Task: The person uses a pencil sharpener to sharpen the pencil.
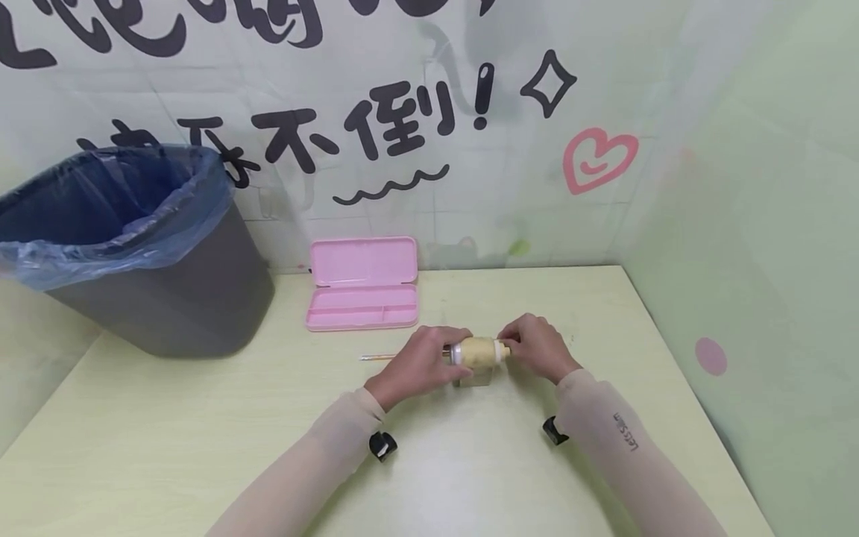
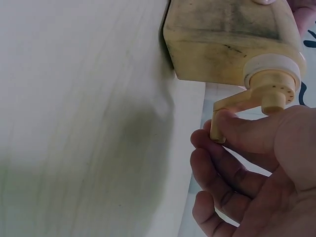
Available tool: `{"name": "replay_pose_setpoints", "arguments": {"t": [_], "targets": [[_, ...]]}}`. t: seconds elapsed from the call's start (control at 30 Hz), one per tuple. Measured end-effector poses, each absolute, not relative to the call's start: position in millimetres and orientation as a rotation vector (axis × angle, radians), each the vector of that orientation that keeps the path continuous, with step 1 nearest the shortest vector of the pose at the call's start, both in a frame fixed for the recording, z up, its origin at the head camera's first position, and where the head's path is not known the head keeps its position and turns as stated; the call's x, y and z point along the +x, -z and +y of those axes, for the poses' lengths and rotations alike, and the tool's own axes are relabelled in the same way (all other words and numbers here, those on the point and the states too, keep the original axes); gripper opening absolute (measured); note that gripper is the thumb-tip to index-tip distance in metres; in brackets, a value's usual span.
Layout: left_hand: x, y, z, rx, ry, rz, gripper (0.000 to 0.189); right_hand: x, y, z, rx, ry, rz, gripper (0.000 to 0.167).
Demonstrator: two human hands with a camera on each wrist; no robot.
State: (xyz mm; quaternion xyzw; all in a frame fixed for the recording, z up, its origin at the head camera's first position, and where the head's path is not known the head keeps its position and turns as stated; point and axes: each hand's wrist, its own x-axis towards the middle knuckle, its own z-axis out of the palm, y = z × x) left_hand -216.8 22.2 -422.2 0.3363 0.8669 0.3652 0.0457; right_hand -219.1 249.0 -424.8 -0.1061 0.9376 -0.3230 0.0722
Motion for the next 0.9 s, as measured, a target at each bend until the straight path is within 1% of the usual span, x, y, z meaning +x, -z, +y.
{"name": "replay_pose_setpoints", "arguments": {"t": [0.3,0.53,0.67,0.9], "targets": [[-218,422,21,1.025,-1.109,2.651,0.046,-218,432,250,-0.385,0.957,2.784,0.022],[-218,423,22,1.038,-1.096,2.66,0.047,-213,435,252,-0.397,0.944,2.79,0.022],[-219,423,23,1.044,-1.092,2.662,0.047,-208,436,251,-0.4,0.938,2.805,0.02],[-219,425,22,1.045,-1.096,2.668,0.047,-200,435,248,-0.381,0.934,2.798,0.01]]}}
